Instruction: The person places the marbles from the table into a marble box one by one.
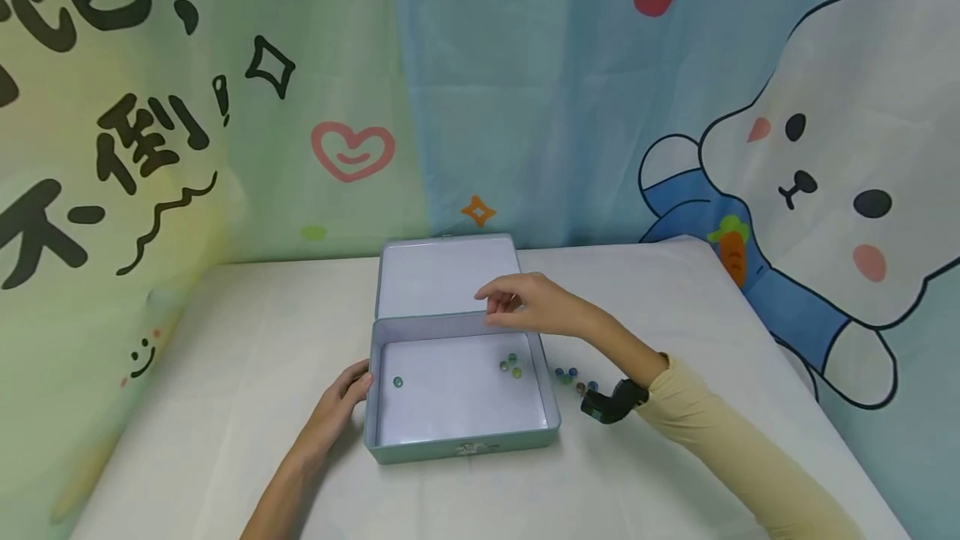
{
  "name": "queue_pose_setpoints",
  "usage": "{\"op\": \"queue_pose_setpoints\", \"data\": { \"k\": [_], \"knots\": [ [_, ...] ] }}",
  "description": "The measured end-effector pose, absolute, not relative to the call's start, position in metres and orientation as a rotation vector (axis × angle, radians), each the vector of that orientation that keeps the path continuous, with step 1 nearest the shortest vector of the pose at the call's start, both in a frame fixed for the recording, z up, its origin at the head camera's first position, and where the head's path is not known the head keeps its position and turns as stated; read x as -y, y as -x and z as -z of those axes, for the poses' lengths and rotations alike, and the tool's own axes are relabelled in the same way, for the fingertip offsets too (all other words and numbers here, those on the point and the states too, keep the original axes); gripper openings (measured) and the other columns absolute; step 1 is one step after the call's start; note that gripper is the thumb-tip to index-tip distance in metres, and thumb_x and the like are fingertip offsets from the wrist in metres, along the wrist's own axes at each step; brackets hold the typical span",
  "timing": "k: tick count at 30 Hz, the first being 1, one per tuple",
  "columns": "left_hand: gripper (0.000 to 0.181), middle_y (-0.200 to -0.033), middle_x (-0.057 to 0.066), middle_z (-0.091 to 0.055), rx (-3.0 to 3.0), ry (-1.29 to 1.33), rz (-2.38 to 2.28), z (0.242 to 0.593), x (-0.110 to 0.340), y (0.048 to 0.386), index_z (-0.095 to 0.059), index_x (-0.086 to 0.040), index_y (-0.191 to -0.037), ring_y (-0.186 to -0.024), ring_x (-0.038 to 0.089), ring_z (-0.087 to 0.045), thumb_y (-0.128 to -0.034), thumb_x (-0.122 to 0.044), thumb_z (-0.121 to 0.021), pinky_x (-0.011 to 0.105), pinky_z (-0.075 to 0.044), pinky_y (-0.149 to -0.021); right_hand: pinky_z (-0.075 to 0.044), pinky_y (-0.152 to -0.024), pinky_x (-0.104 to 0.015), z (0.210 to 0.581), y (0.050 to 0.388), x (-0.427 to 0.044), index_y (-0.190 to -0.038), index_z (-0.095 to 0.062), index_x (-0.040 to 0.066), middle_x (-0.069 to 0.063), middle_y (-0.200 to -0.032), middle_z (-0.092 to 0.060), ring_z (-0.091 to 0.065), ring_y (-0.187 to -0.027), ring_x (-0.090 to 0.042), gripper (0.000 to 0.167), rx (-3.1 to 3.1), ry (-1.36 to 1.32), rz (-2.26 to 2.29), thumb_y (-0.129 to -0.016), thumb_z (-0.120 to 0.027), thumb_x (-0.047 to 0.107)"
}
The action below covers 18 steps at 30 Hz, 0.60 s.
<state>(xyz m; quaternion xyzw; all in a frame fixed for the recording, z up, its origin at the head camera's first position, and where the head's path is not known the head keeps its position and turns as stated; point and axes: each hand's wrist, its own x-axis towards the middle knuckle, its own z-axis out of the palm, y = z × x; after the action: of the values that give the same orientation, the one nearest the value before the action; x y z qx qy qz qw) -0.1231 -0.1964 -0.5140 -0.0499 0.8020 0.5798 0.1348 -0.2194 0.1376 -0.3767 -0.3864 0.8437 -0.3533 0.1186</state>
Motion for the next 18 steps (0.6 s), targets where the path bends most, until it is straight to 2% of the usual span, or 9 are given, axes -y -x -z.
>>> {"op": "queue_pose_setpoints", "data": {
  "k": [4, 10, 18],
  "knots": [
    [0.059, -0.148, 0.015, -0.046, -2.333, 0.153, -1.671, 0.513, 0.197, 0.123, -0.038, -0.015, -0.147, -0.128, 0.035, -0.05, -0.0994, -0.049, -0.043, 0.062, -0.027, -0.112, -0.056, -0.082, -0.025, 0.379, 0.214, -0.171, -0.115, -0.066, 0.006, -0.002, -0.095, -0.07, -0.063, -0.087, -0.011, 0.027, -2.583, 1.032, 1.073, -0.088, -0.07, 0.012],
    [0.058, -0.147, 0.014, -0.047, -2.331, 0.16, -1.675, 0.514, 0.196, 0.121, -0.039, -0.016, -0.146, -0.128, 0.034, -0.051, -0.0989, -0.05, -0.043, 0.063, -0.024, -0.113, -0.055, -0.08, -0.021, 0.39, 0.193, -0.215, -0.106, -0.068, 0.011, 0.004, -0.093, -0.069, -0.06, -0.084, -0.007, 0.019, -2.74, 0.837, 1.051, -0.087, -0.071, 0.013],
    [0.058, -0.146, 0.014, -0.048, -2.342, 0.137, -1.678, 0.513, 0.197, 0.122, -0.039, -0.015, -0.146, -0.128, 0.035, -0.051, -0.0993, -0.049, -0.043, 0.063, -0.025, -0.113, -0.057, -0.073, -0.022, 0.433, 0.156, -0.253, -0.098, -0.068, 0.012, 0.006, -0.089, -0.068, -0.058, -0.078, 0.003, 0.015, -2.859, 0.839, 1.019, -0.084, -0.073, 0.008]
  ]
}}
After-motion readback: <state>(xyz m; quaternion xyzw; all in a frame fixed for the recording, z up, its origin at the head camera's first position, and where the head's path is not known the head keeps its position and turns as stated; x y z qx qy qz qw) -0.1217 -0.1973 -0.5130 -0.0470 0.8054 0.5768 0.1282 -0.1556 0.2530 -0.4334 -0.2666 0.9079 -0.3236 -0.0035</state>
